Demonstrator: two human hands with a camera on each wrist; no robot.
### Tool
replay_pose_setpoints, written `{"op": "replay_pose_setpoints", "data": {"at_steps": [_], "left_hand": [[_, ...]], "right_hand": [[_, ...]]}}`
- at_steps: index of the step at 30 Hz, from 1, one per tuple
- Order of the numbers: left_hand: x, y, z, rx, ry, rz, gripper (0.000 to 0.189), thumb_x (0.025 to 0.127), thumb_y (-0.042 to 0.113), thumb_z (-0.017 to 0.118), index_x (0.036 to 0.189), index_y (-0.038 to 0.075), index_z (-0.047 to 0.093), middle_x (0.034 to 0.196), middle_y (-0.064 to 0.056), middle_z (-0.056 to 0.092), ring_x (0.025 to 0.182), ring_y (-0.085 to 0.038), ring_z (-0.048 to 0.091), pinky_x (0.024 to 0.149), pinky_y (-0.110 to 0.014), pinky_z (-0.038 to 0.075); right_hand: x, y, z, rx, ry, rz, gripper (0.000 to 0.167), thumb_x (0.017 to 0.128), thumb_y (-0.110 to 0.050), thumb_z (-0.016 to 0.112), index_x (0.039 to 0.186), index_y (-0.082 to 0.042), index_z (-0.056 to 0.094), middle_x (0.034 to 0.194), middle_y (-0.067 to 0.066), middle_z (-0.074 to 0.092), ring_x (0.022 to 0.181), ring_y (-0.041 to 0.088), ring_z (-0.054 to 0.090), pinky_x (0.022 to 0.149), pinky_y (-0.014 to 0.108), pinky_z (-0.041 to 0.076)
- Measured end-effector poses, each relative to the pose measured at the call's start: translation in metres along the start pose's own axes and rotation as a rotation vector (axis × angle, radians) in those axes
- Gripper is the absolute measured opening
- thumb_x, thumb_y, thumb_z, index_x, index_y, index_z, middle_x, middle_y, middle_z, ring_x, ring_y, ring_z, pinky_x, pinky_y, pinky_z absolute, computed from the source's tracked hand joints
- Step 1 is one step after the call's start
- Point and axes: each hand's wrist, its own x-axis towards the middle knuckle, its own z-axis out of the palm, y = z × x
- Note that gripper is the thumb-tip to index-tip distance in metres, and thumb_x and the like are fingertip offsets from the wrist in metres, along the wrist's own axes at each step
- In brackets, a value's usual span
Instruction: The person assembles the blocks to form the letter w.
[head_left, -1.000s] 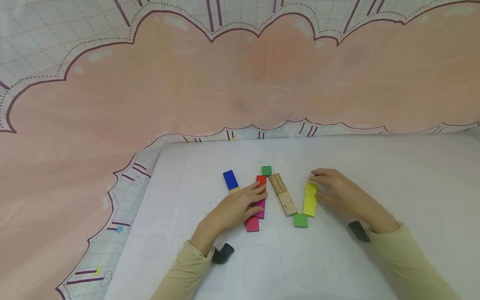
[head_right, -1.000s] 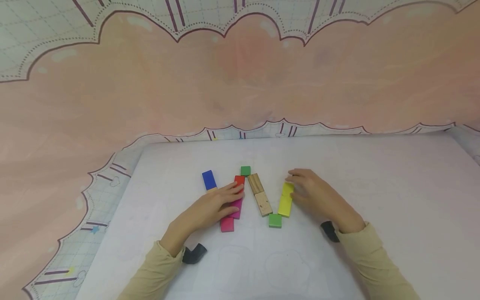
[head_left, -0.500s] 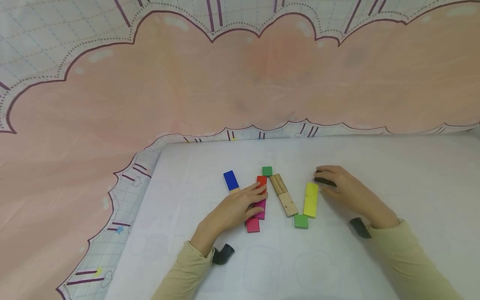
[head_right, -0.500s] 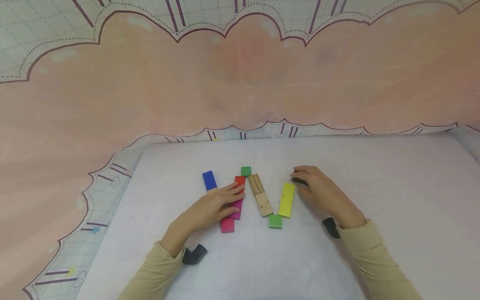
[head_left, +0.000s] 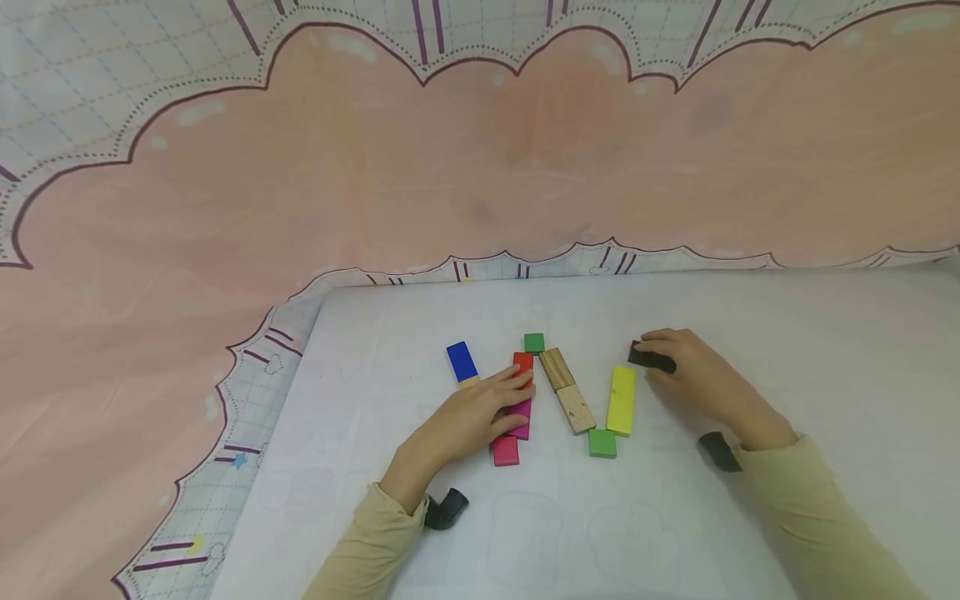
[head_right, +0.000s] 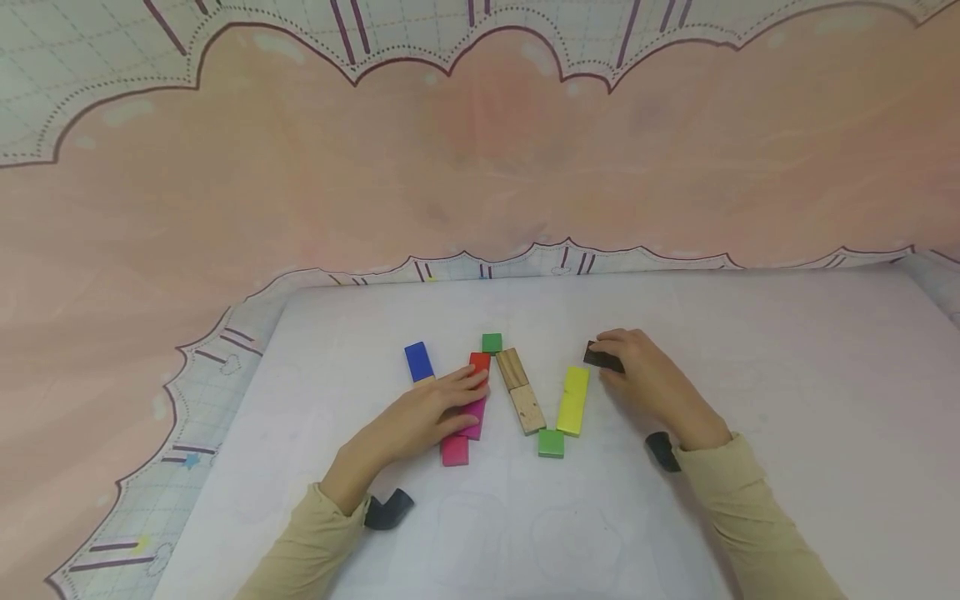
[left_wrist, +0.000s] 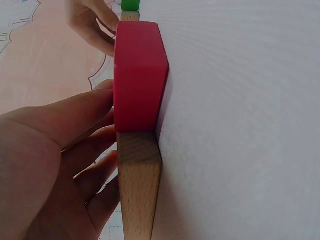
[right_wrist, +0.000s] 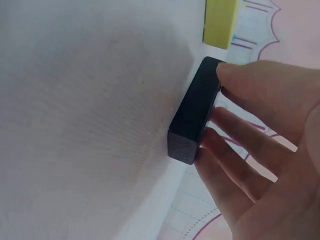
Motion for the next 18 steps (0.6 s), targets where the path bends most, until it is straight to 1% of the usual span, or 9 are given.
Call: {"op": "replay_pose_setpoints", "data": {"at_steps": [3, 9, 15, 18], "left_hand": [[-0.0001, -0.0005, 0.0004, -0.001, 0.0, -0.002, 0.049, 0.098, 0.027, 0.064, 0.144, 0.016, 0.053, 0.158, 0.003, 0.039, 0.151, -0.015, 0.024, 0.119, -0.043, 0.03], [-0.0001, 0.0, 0.0005, -0.008, -0.004, -0.006, 0.049, 0.098, 0.028, 0.064, 0.144, 0.016, 0.053, 0.158, 0.003, 0.038, 0.151, -0.015, 0.024, 0.119, -0.043, 0.03], [-0.0007, 0.0005, -0.0002, -0.024, -0.008, -0.009, 0.049, 0.098, 0.028, 0.064, 0.144, 0.016, 0.053, 0.158, 0.002, 0.039, 0.151, -0.015, 0.024, 0.119, -0.044, 0.03], [-0.0005, 0.0005, -0.0004, -0.022, -0.006, -0.009, 0.049, 0.098, 0.028, 0.064, 0.144, 0.016, 0.053, 0.158, 0.003, 0.039, 0.151, -0.015, 0.024, 0.119, -0.044, 0.03]], "right_hand": [[0.0015, 0.0007, -0.0003, 0.0, 0.001, 0.023, 0.04, 0.09, 0.0, 0.068, 0.129, 0.005, 0.061, 0.133, 0.027, 0.058, 0.126, 0.045, 0.05, 0.107, 0.06, 0.04], [0.0032, 0.0029, -0.0015, 0.006, 0.017, 0.016, 0.037, 0.089, 0.006, 0.066, 0.126, 0.004, 0.064, 0.126, 0.024, 0.064, 0.121, 0.043, 0.056, 0.104, 0.059, 0.044], [0.0058, 0.0069, -0.0024, 0.022, 0.02, 0.013, 0.037, 0.089, 0.005, 0.067, 0.126, 0.004, 0.065, 0.125, 0.024, 0.065, 0.119, 0.043, 0.058, 0.102, 0.059, 0.045], [0.0078, 0.0079, -0.0034, 0.044, 0.007, 0.064, 0.037, 0.091, 0.001, 0.067, 0.128, 0.002, 0.064, 0.127, 0.025, 0.063, 0.119, 0.044, 0.057, 0.102, 0.061, 0.044]]}}
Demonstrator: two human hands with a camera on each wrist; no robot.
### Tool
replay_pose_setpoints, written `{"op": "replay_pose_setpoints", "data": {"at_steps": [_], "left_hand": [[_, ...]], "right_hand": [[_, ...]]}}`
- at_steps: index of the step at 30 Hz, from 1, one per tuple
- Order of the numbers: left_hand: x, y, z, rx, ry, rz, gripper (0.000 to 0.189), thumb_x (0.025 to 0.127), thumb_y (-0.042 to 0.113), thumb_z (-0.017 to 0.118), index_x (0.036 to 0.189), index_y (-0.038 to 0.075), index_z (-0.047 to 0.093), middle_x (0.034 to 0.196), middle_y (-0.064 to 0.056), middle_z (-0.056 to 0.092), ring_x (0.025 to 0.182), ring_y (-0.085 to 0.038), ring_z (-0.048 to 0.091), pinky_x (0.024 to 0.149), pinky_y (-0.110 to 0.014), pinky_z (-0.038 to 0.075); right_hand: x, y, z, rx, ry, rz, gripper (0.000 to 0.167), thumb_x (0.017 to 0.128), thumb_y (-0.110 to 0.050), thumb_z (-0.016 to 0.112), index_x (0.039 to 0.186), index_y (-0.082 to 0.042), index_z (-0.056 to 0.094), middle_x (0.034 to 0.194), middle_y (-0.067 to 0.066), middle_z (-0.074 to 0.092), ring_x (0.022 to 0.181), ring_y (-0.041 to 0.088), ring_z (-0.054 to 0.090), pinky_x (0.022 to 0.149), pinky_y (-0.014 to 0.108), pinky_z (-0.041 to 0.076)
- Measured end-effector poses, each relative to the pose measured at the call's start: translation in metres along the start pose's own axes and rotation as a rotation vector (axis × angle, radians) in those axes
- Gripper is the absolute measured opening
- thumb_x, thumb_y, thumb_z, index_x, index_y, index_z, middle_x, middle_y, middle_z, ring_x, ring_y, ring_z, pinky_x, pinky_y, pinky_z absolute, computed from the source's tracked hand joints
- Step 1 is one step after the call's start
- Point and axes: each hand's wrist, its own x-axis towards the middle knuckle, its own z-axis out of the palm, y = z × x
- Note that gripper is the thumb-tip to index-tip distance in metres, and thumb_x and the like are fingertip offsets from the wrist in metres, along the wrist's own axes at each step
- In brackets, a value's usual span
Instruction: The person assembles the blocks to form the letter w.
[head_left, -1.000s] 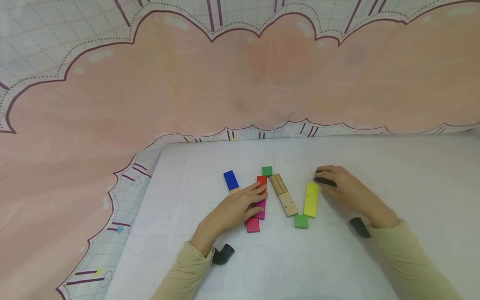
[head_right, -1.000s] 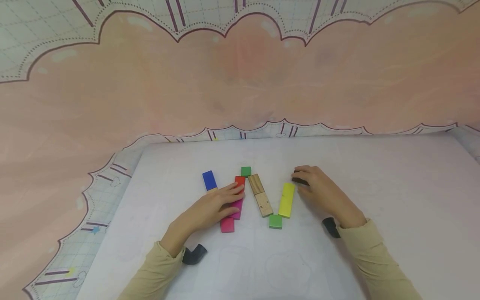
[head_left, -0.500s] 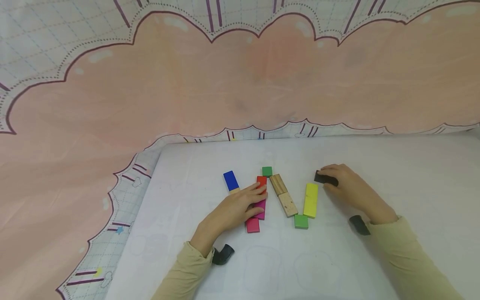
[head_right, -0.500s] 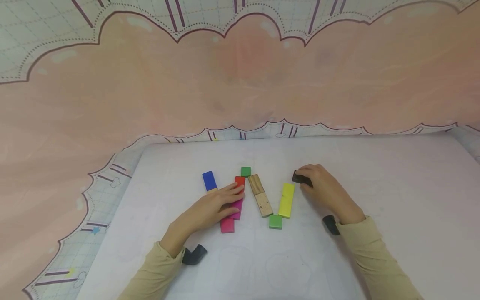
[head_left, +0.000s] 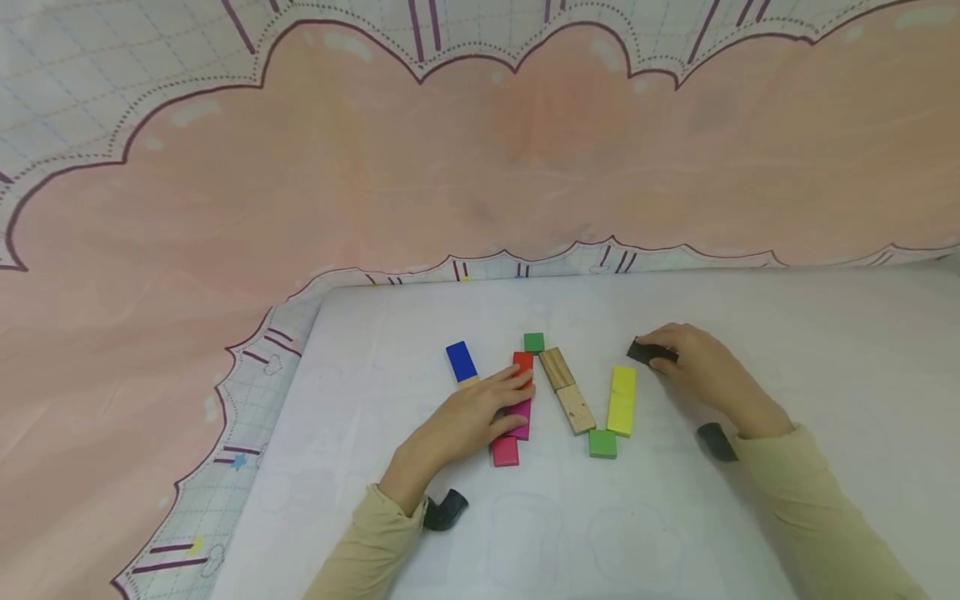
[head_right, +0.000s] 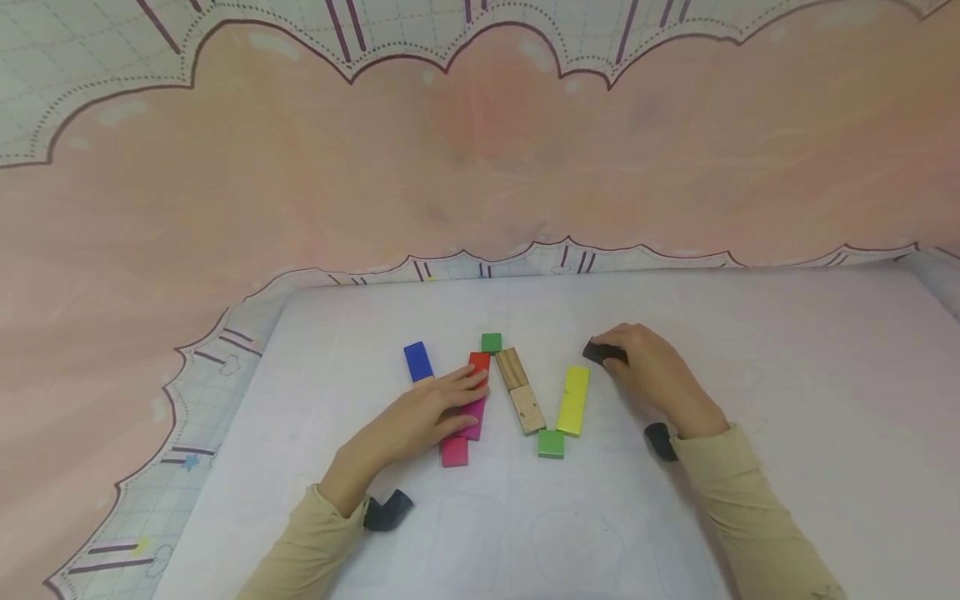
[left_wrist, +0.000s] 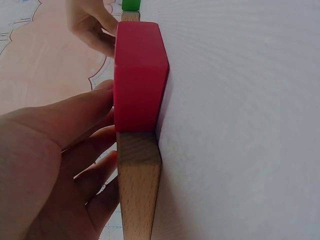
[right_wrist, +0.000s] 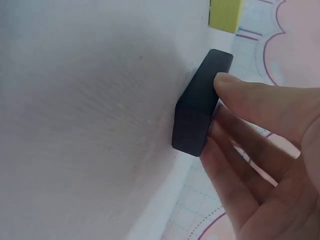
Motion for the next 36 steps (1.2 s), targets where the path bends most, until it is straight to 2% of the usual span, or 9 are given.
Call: {"op": "replay_pose_setpoints", "data": {"at_steps": [3, 5, 15, 23, 30, 36], "left_hand": [[0.0, 0.0, 0.0, 0.006, 0.001, 0.001, 0.049, 0.098, 0.028, 0.064, 0.144, 0.016, 0.053, 0.158, 0.003, 0.038, 0.151, -0.015, 0.024, 0.119, -0.044, 0.03], [0.0, 0.0, 0.0, 0.003, 0.001, 0.002, 0.049, 0.098, 0.028, 0.064, 0.144, 0.016, 0.053, 0.158, 0.003, 0.038, 0.151, -0.015, 0.024, 0.119, -0.044, 0.03], [0.0, 0.0, 0.0, -0.012, 0.002, -0.003, 0.05, 0.097, 0.029, 0.065, 0.144, 0.016, 0.053, 0.158, 0.002, 0.039, 0.151, -0.015, 0.024, 0.118, -0.044, 0.032], [0.0, 0.0, 0.0, -0.015, 0.001, -0.001, 0.05, 0.097, 0.029, 0.064, 0.144, 0.015, 0.053, 0.158, 0.001, 0.039, 0.151, -0.016, 0.024, 0.117, -0.044, 0.033], [0.0, 0.001, 0.0, -0.014, 0.006, 0.0, 0.05, 0.097, 0.029, 0.064, 0.144, 0.015, 0.053, 0.157, 0.002, 0.039, 0.151, -0.015, 0.024, 0.119, -0.044, 0.031], [0.0, 0.0, 0.0, -0.01, 0.008, 0.0, 0.05, 0.098, 0.029, 0.064, 0.144, 0.016, 0.053, 0.157, 0.002, 0.04, 0.151, -0.015, 0.025, 0.119, -0.044, 0.031]], "right_hand": [[0.002, -0.001, -0.001, 0.038, -0.027, 0.078, 0.038, 0.092, -0.005, 0.067, 0.13, -0.001, 0.063, 0.129, 0.026, 0.061, 0.119, 0.044, 0.056, 0.101, 0.061, 0.044], [0.004, -0.001, -0.002, 0.054, -0.032, 0.099, 0.039, 0.093, -0.006, 0.068, 0.131, -0.002, 0.063, 0.129, 0.027, 0.061, 0.116, 0.043, 0.057, 0.1, 0.061, 0.045], [0.008, -0.003, -0.003, 0.079, -0.04, 0.114, 0.041, 0.092, -0.012, 0.07, 0.131, -0.001, 0.063, 0.115, 0.024, 0.065, 0.101, 0.036, 0.061, 0.087, 0.052, 0.053], [0.013, 0.0, -0.003, 0.132, -0.066, 0.131, 0.048, 0.093, -0.015, 0.07, 0.136, 0.001, 0.057, 0.121, 0.027, 0.064, 0.107, 0.039, 0.061, 0.091, 0.053, 0.053], [0.019, 0.002, -0.004, 0.143, -0.067, 0.126, 0.05, 0.093, -0.018, 0.071, 0.136, 0.002, 0.056, 0.12, 0.028, 0.063, 0.105, 0.04, 0.062, 0.088, 0.053, 0.054], [0.023, -0.001, -0.002, 0.134, -0.061, 0.192, 0.052, 0.093, -0.022, 0.071, 0.136, 0.002, 0.055, 0.123, 0.029, 0.059, 0.108, 0.042, 0.058, 0.088, 0.053, 0.052]]}}
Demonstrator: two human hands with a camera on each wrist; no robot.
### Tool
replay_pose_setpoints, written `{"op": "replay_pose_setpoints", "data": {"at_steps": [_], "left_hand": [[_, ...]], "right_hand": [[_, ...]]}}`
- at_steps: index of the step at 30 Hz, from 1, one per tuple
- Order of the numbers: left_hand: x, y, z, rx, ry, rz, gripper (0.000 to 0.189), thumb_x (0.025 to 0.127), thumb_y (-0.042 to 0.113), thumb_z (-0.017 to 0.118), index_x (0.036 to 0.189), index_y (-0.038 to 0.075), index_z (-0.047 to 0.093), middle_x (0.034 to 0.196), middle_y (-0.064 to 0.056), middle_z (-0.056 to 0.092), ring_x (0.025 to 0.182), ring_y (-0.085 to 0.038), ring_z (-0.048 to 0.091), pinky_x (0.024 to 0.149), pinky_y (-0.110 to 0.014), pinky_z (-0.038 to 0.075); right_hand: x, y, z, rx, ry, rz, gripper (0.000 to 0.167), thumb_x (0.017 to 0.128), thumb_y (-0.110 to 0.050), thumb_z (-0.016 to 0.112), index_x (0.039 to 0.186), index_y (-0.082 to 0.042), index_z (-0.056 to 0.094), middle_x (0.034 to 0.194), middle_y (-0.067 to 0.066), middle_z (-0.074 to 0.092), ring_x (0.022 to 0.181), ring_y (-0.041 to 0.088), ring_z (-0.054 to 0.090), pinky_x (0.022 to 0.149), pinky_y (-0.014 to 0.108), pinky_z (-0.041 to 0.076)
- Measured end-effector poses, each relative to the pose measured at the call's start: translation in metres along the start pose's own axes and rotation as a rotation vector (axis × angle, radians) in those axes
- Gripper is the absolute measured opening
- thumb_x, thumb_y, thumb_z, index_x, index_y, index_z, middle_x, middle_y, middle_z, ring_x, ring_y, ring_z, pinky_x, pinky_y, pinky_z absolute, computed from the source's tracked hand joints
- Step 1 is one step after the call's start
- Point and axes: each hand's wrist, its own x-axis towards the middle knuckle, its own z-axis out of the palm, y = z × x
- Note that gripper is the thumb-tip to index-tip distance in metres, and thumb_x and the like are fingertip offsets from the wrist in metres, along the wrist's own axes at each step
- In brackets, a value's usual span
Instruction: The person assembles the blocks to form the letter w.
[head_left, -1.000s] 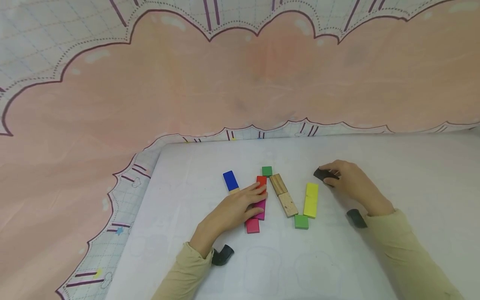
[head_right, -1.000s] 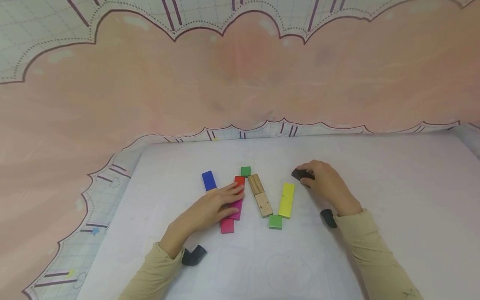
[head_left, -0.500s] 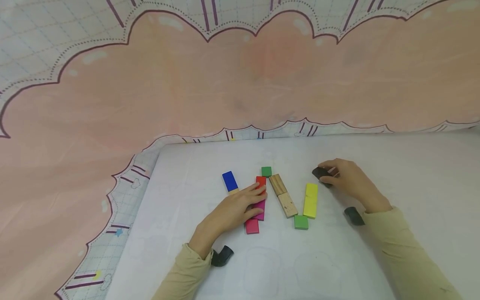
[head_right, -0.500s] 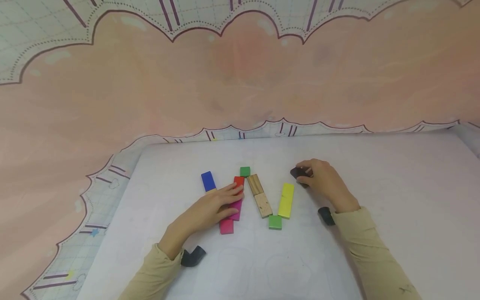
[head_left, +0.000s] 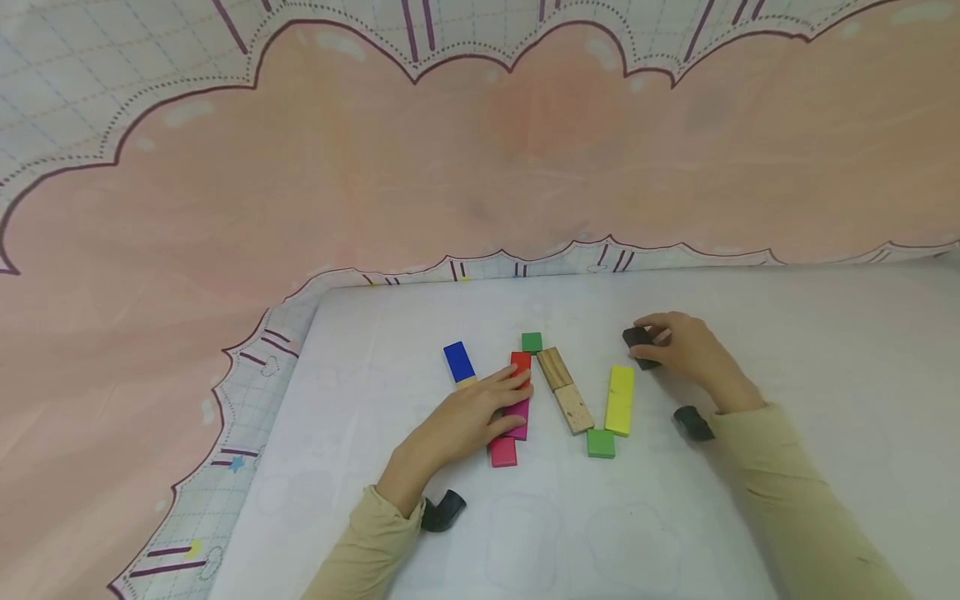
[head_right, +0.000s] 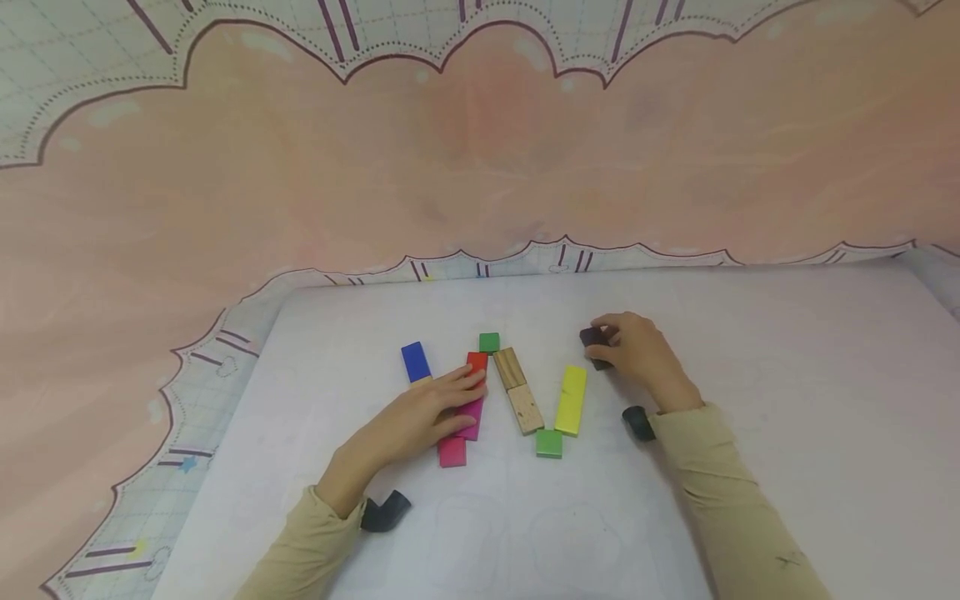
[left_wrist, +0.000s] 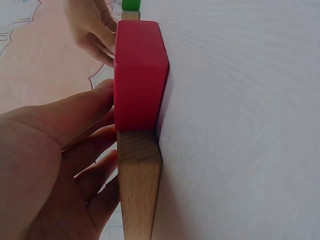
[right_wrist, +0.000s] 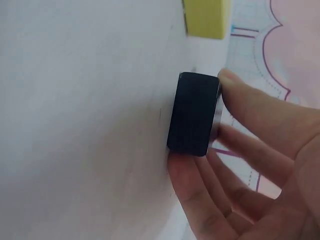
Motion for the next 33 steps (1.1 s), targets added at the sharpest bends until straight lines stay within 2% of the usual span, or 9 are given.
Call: {"op": "replay_pose_setpoints", "data": {"at_steps": [9, 24, 33], "left_hand": [[-0.0002, 0.0003, 0.0, 0.001, 0.0, 0.0, 0.049, 0.098, 0.028, 0.064, 0.144, 0.015, 0.054, 0.157, 0.002, 0.04, 0.151, -0.015, 0.024, 0.119, -0.043, 0.031], [0.0002, 0.0004, 0.0003, 0.007, -0.005, 0.0, 0.05, 0.098, 0.028, 0.064, 0.144, 0.015, 0.053, 0.157, 0.002, 0.039, 0.151, -0.015, 0.024, 0.118, -0.043, 0.031], [-0.0003, 0.0004, -0.0004, 0.002, -0.009, -0.001, 0.05, 0.098, 0.029, 0.064, 0.145, 0.015, 0.053, 0.158, 0.001, 0.038, 0.151, -0.016, 0.024, 0.119, -0.043, 0.031]], "right_hand": [[0.0046, -0.0075, 0.0074, 0.022, 0.063, 0.082, 0.056, 0.092, -0.024, 0.071, 0.136, 0.007, 0.053, 0.126, 0.03, 0.053, 0.11, 0.042, 0.054, 0.095, 0.055, 0.049], [0.0051, -0.0105, 0.0098, 0.037, 0.122, 0.1, 0.056, 0.089, -0.029, 0.075, 0.13, 0.005, 0.059, 0.119, 0.027, 0.058, 0.106, 0.04, 0.055, 0.093, 0.053, 0.05], [0.0056, -0.0096, 0.0099, 0.045, 0.118, 0.085, 0.053, 0.09, -0.03, 0.074, 0.128, 0.004, 0.06, 0.117, 0.025, 0.06, 0.104, 0.038, 0.056, 0.089, 0.049, 0.052]]}}
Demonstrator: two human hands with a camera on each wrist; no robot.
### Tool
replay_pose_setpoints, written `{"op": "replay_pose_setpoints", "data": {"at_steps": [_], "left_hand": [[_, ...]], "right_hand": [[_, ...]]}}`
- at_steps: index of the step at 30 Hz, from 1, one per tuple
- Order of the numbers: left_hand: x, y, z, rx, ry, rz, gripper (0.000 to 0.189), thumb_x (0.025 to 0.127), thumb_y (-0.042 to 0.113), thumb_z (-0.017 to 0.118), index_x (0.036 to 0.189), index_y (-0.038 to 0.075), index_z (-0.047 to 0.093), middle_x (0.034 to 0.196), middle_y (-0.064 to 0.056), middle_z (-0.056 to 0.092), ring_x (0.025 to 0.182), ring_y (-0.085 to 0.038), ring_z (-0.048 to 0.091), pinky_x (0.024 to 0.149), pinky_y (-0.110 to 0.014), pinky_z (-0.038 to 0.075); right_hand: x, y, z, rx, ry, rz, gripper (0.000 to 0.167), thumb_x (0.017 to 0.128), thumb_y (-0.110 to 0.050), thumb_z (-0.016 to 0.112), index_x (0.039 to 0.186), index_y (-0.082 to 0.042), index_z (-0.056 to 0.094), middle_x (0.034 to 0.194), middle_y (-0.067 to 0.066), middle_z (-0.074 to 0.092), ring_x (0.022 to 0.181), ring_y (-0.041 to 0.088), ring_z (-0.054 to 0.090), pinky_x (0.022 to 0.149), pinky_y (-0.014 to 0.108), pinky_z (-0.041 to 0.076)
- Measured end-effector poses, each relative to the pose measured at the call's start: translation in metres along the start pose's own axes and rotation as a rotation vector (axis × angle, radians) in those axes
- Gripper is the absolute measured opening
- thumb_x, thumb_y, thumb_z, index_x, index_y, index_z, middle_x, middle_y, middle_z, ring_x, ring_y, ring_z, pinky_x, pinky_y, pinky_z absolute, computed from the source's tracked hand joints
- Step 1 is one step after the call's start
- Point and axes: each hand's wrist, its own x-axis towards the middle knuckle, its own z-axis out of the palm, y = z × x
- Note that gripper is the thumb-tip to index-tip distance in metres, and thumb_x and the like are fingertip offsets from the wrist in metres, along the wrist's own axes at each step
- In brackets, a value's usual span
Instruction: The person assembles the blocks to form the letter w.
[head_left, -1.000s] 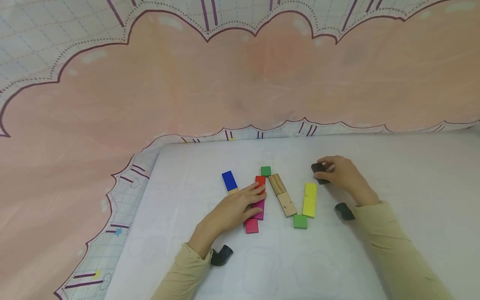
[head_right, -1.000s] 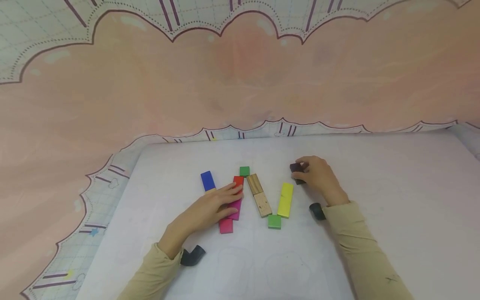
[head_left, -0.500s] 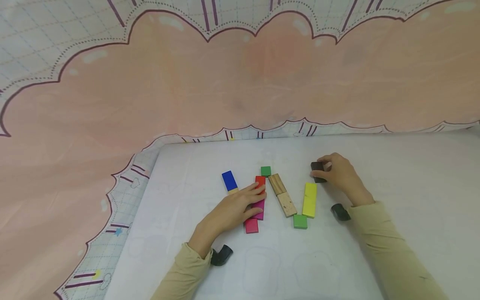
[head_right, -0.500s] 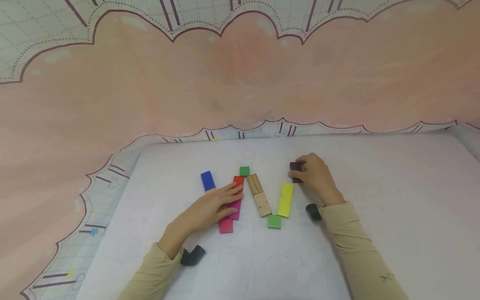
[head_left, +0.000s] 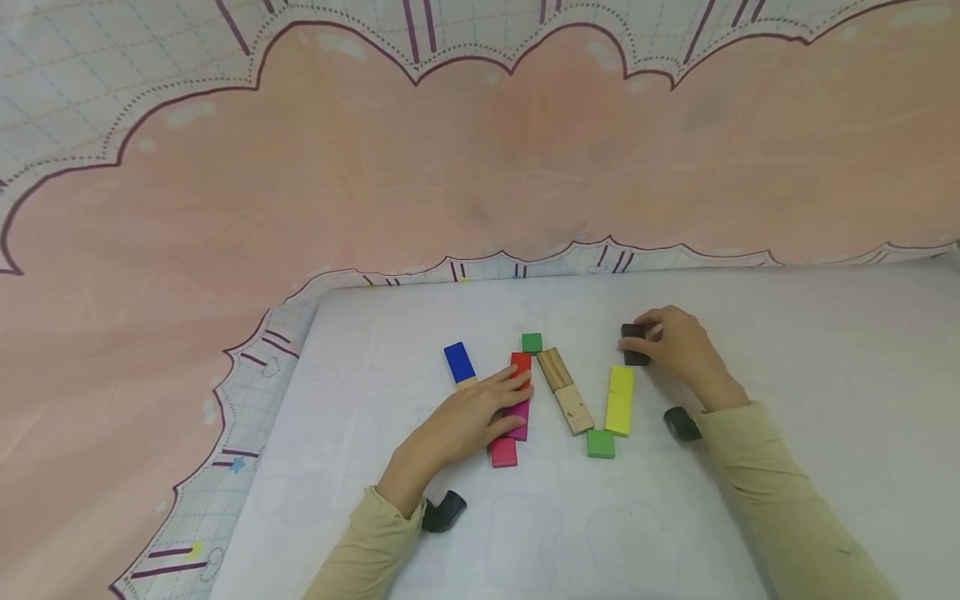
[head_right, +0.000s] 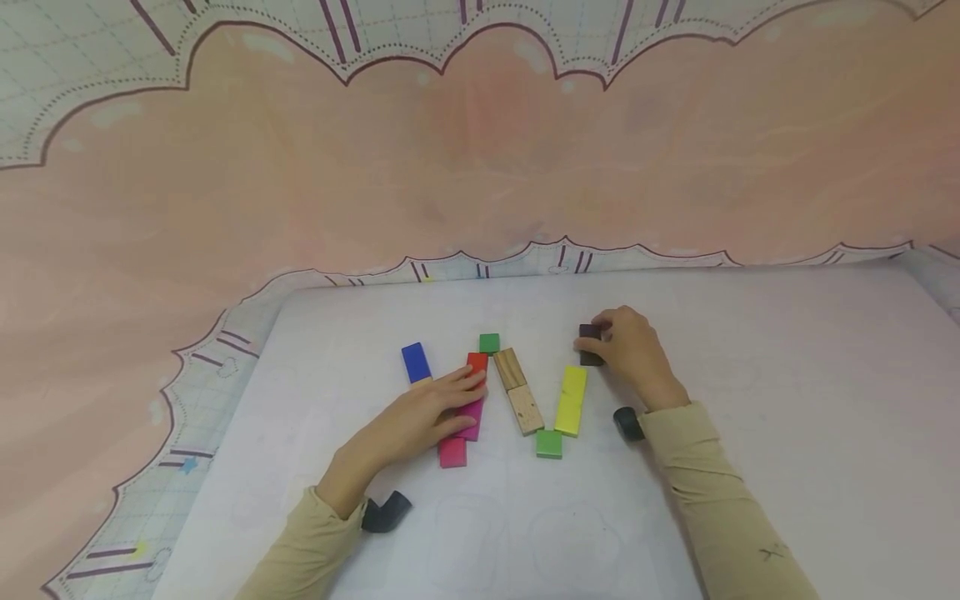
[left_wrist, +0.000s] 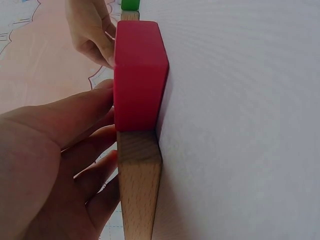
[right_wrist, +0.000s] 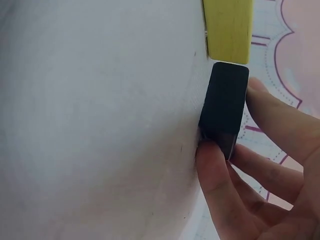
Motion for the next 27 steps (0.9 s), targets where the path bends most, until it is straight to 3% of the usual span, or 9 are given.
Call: {"op": "replay_pose_setpoints", "data": {"at_steps": [27], "left_hand": [[-0.0007, 0.0004, 0.0001, -0.012, 0.003, 0.001, 0.05, 0.098, 0.03, 0.063, 0.145, 0.014, 0.052, 0.158, 0.0, 0.037, 0.151, -0.016, 0.024, 0.119, -0.043, 0.032]], "right_hand": [[0.0037, -0.0064, 0.0026, -0.004, -0.044, -0.003, 0.053, 0.09, -0.034, 0.073, 0.122, 0.007, 0.06, 0.114, 0.025, 0.062, 0.102, 0.036, 0.059, 0.088, 0.048, 0.054]]}}
